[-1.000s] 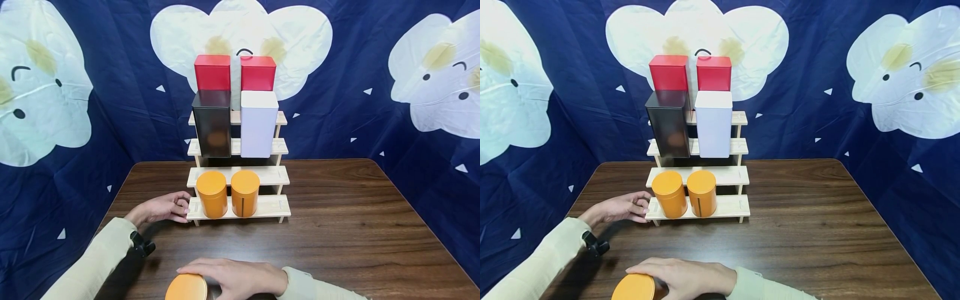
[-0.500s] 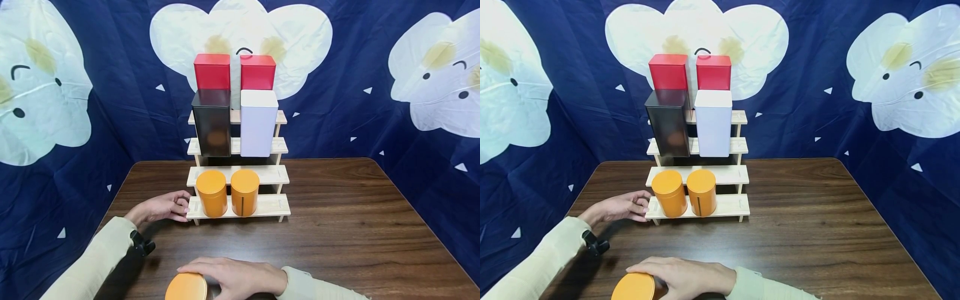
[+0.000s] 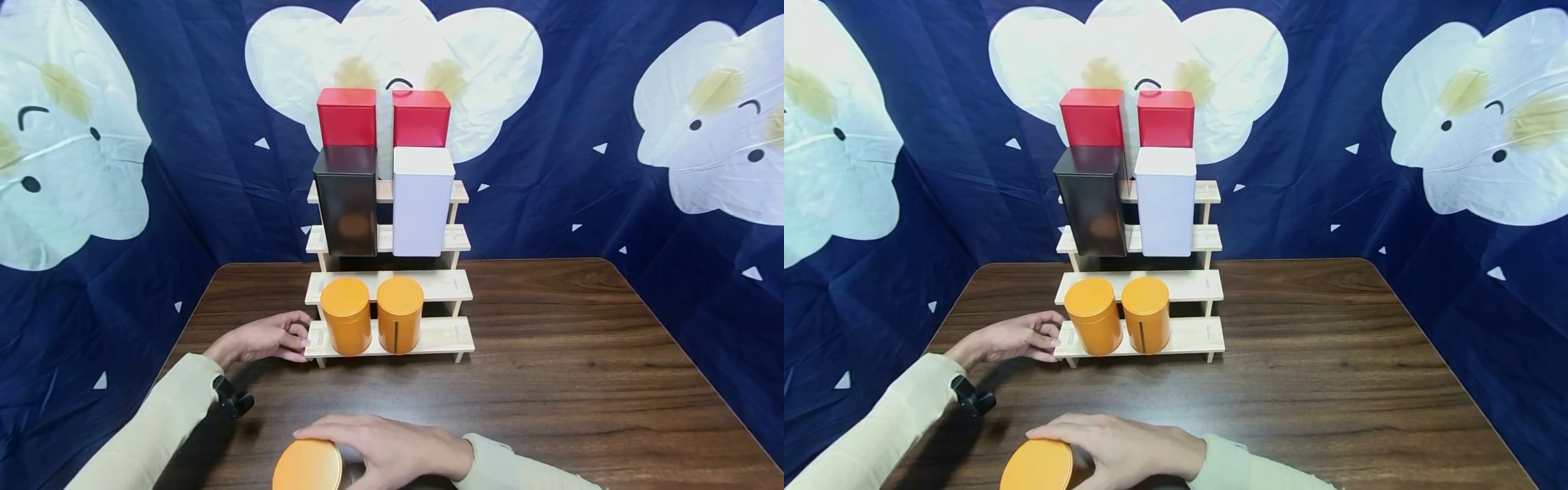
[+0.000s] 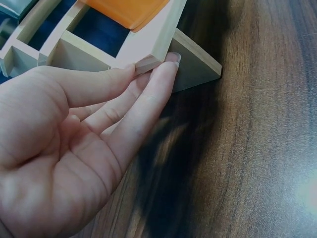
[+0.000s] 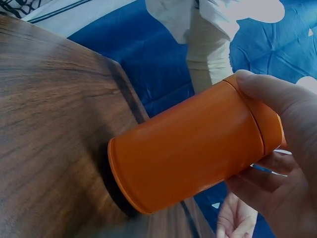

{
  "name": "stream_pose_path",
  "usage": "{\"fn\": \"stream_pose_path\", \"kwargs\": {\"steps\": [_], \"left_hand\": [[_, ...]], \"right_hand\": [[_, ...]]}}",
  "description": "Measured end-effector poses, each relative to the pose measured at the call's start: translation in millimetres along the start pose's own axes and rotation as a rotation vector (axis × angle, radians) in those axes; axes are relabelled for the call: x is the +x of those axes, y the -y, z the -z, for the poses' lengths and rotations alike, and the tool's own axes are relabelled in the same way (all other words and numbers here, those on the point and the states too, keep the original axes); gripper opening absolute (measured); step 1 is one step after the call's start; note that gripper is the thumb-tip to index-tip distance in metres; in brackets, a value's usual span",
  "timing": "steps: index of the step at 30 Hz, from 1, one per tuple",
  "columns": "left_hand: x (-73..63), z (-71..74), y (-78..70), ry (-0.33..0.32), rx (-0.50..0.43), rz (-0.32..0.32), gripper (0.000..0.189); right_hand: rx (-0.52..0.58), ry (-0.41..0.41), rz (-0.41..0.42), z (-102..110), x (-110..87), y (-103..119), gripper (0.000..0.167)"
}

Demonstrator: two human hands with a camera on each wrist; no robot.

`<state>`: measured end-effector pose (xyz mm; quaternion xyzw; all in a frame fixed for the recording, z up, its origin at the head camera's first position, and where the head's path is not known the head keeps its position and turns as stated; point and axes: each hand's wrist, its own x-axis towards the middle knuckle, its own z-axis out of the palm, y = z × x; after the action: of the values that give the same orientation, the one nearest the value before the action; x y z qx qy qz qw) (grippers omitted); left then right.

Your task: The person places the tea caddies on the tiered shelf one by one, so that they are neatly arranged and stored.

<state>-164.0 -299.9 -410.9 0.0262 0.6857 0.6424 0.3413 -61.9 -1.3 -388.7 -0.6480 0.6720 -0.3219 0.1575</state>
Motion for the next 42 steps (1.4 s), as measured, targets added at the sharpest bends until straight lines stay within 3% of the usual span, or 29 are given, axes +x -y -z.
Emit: {"fn": "stream_pose_path", "kwargs": {"steps": [14,26,42], "left_hand": [[0.3,-1.0,0.5,-0.013,0.007,0.011,0.049],[0.2,0.3,0.3,-0.017,0.005,0.024,0.051],[1.1,0.8,1.9,-0.005,-0.012,0.009,0.051]], "right_hand": [[-0.072,-0.203,0.017,17.9,-9.9,3.9,0.085],[-0.07,-0.327,-0.056,48.9,-29.1,6.3,0.083],[-0.099,-0.443,-0.163,72.3,-57.9,7.3,0.078]]}}
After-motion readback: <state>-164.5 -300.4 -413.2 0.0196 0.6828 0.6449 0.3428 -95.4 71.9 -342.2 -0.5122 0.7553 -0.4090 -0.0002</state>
